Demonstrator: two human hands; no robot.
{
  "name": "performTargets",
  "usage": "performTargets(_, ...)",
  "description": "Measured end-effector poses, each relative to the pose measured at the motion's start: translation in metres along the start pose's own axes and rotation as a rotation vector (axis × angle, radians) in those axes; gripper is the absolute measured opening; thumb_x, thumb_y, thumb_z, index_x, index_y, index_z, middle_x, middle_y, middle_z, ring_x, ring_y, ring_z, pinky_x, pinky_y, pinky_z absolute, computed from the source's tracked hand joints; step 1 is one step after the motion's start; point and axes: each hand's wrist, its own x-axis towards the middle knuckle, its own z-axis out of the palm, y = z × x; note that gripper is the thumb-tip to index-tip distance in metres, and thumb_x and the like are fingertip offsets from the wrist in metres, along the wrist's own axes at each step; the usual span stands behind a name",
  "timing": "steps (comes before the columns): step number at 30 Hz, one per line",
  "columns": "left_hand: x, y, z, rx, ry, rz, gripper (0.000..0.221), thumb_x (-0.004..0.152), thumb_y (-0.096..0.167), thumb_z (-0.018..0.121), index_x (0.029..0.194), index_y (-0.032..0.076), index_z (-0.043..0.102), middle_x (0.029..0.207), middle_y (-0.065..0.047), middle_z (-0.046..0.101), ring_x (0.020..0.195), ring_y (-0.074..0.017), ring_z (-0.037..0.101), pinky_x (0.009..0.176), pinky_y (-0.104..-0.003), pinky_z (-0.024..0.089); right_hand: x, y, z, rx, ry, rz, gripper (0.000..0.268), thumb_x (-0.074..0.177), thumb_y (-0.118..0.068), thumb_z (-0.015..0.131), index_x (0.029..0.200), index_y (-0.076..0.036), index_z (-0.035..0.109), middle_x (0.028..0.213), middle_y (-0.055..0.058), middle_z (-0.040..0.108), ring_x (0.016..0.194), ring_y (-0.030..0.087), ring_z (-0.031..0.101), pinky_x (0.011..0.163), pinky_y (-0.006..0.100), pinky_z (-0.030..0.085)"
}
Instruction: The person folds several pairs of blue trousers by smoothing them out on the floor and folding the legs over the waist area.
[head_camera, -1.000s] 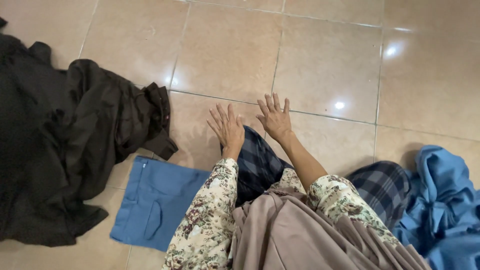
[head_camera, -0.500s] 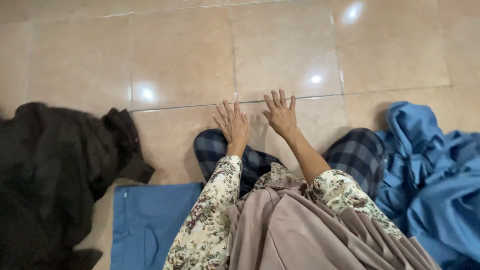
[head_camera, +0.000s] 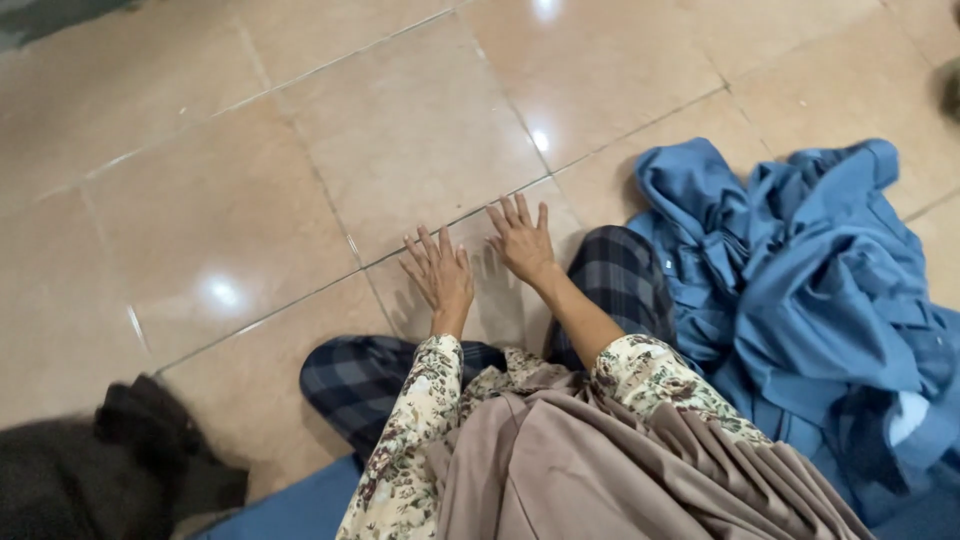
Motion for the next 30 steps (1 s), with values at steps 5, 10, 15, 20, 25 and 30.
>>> performTargets(5, 0.004, 0.037, 0.017, 0.01, -0.015, 0.092, 0.056, 0.107, 0.041, 0.039, 0.157, 0.015, 0.038, 0.169, -0.019, 0.019, 0.157, -0.043, 0.003, 0.121, -0.067, -0.001, -0.006, 0.029, 0.004, 0.032, 0.007, 0.087, 0.059, 0.104, -0.049, 0.049, 0.157, -0.025, 0.04, 0.164, 0.01, 0.038, 0.155, 0.034, 0.024, 0.119, 0.068, 0.017)
performTargets(10, 0.004, 0.076, 0.023, 0.029, -0.025, 0.182, 0.056, 0.107, 0.041, 0.04, 0.155, 0.013, 0.041, 0.168, -0.021, 0.022, 0.156, -0.0451, 0.007, 0.121, -0.067, 0.002, -0.013, 0.061, 0.003, 0.049, 0.049, 0.155, 0.06, 0.103, -0.05, 0.049, 0.157, -0.026, 0.039, 0.164, 0.009, 0.037, 0.155, 0.033, 0.024, 0.119, 0.069, 0.016)
performTargets(15, 0.003, 0.138, 0.033, 0.033, -0.035, 0.358, 0.055, 0.108, 0.04, 0.042, 0.155, 0.014, 0.042, 0.167, -0.021, 0.024, 0.155, -0.0454, 0.009, 0.12, -0.068, 0.004, -0.042, 0.117, -0.018, 0.089, 0.142, 0.286, 0.063, 0.103, -0.045, 0.054, 0.159, -0.02, 0.039, 0.164, 0.015, 0.037, 0.154, 0.038, 0.026, 0.118, 0.07, 0.018)
performTargets(20, -0.018, 0.213, 0.064, 0.052, 0.044, 0.642, 0.055, 0.104, 0.042, 0.048, 0.151, 0.014, 0.048, 0.164, -0.021, 0.032, 0.153, -0.0456, 0.02, 0.12, -0.067, 0.011, -0.106, 0.187, -0.016, 0.078, 0.346, 0.442, 0.059, 0.102, -0.042, 0.058, 0.156, -0.02, 0.045, 0.162, 0.015, 0.04, 0.153, 0.037, 0.027, 0.114, 0.072, 0.021)
performTargets(25, -0.063, 0.27, 0.1, 0.01, -0.042, 0.915, 0.055, 0.104, 0.043, 0.047, 0.154, 0.019, 0.045, 0.167, -0.018, 0.025, 0.154, -0.0443, 0.021, 0.119, -0.066, 0.021, -0.195, 0.236, -0.029, -0.005, 0.587, 0.554, 0.05, 0.102, -0.036, 0.066, 0.148, -0.019, 0.057, 0.156, 0.014, 0.05, 0.146, 0.035, 0.042, 0.112, 0.068, 0.025)
performTargets(30, -0.113, 0.31, 0.12, -0.122, -0.426, 1.171, 0.057, 0.105, 0.042, 0.046, 0.157, 0.021, 0.037, 0.16, -0.022, 0.037, 0.146, -0.046, 0.038, 0.114, -0.062, 0.036, -0.31, 0.253, -0.086, -0.307, 0.656, 0.85, 0.046, 0.09, -0.026, 0.08, 0.135, -0.028, 0.069, 0.155, 0.012, 0.051, 0.145, 0.033, 0.04, 0.109, 0.068, 0.017)
